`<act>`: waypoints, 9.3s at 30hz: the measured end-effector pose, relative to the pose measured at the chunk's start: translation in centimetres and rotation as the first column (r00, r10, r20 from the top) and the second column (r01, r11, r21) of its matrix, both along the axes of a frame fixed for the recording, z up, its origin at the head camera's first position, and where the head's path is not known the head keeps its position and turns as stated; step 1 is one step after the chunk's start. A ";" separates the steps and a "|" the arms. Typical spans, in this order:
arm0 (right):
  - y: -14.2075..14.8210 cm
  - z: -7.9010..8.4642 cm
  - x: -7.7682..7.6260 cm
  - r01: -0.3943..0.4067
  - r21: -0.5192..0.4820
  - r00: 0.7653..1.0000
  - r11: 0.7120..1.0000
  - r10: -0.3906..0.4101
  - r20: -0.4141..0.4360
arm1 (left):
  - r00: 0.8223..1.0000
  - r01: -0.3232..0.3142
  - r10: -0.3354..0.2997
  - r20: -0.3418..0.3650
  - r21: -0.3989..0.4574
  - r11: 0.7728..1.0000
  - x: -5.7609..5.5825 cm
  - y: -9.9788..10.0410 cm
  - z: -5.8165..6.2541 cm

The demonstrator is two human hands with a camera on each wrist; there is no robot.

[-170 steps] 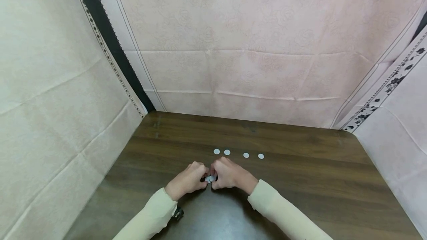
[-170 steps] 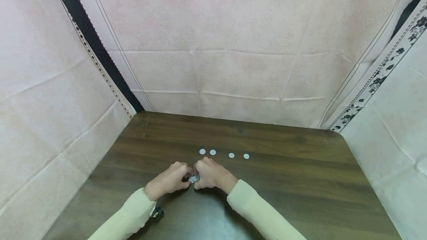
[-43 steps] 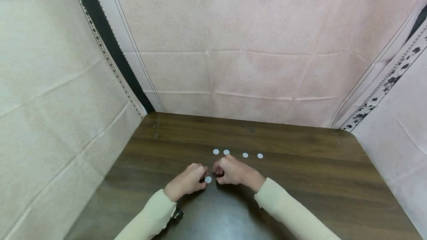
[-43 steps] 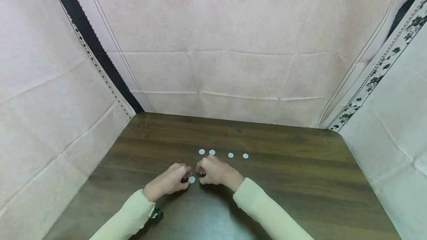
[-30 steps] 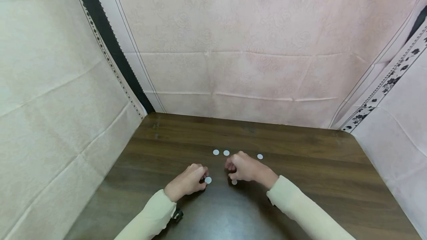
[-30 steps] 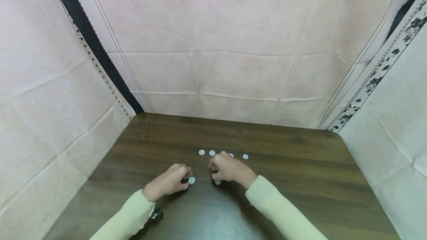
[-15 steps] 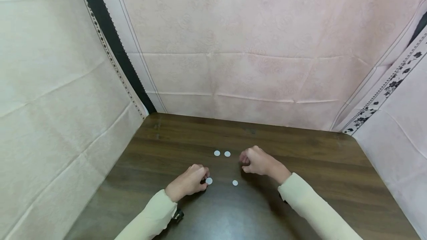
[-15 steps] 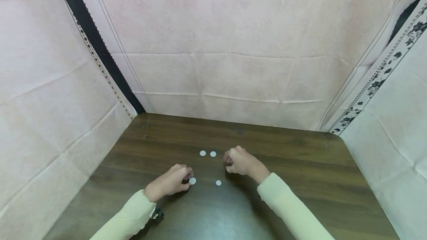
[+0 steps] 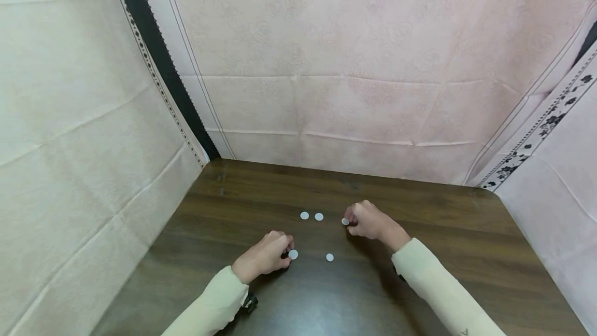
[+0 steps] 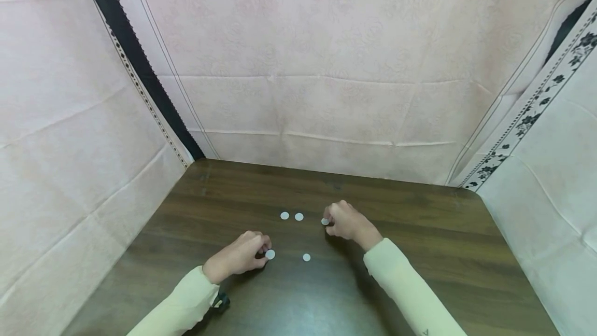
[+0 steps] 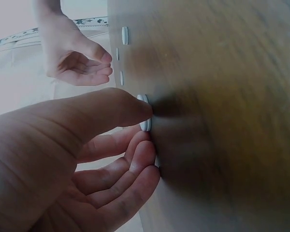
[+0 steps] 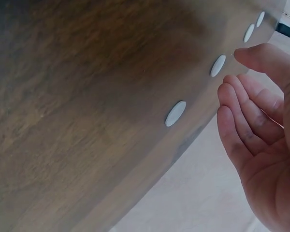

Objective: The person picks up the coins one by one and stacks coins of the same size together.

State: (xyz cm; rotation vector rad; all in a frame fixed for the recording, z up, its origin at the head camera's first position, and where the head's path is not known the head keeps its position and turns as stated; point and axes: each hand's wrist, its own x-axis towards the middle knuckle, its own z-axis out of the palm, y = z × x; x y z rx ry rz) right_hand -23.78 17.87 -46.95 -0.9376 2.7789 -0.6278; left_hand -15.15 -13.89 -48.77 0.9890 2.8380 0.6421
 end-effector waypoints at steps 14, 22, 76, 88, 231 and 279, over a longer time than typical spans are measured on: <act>0.0 -1.0 -1.6 0.020 0.039 0.999 0.999 -0.021 0.025 | 1.000 -0.011 0.012 0.020 -0.016 1.000 -0.1 0.0 -0.1; -0.5 -0.3 -2.5 -0.035 0.087 0.999 0.996 0.032 0.040 | 1.000 -0.009 0.009 0.014 -0.015 1.000 -0.1 -0.1 -0.1; -1.2 0.3 -1.6 -0.026 0.210 0.999 0.977 0.018 0.043 | 0.998 -0.031 0.031 0.056 -0.014 0.999 -0.3 0.1 -0.2; -0.2 0.0 0.4 -0.064 0.181 0.998 0.981 0.057 0.041 | 0.998 -0.032 0.033 0.059 -0.010 0.999 -0.3 0.0 -0.1; 6.0 0.8 1.3 -0.056 0.024 0.994 0.998 0.058 -0.096 | 0.980 0.200 -0.196 0.041 -0.115 0.973 -3.6 14.9 -0.8; 4.5 0.2 -3.1 -0.085 0.132 0.996 0.988 0.083 0.025 | 0.980 0.194 -0.185 0.077 -0.127 0.973 -3.5 14.9 -0.5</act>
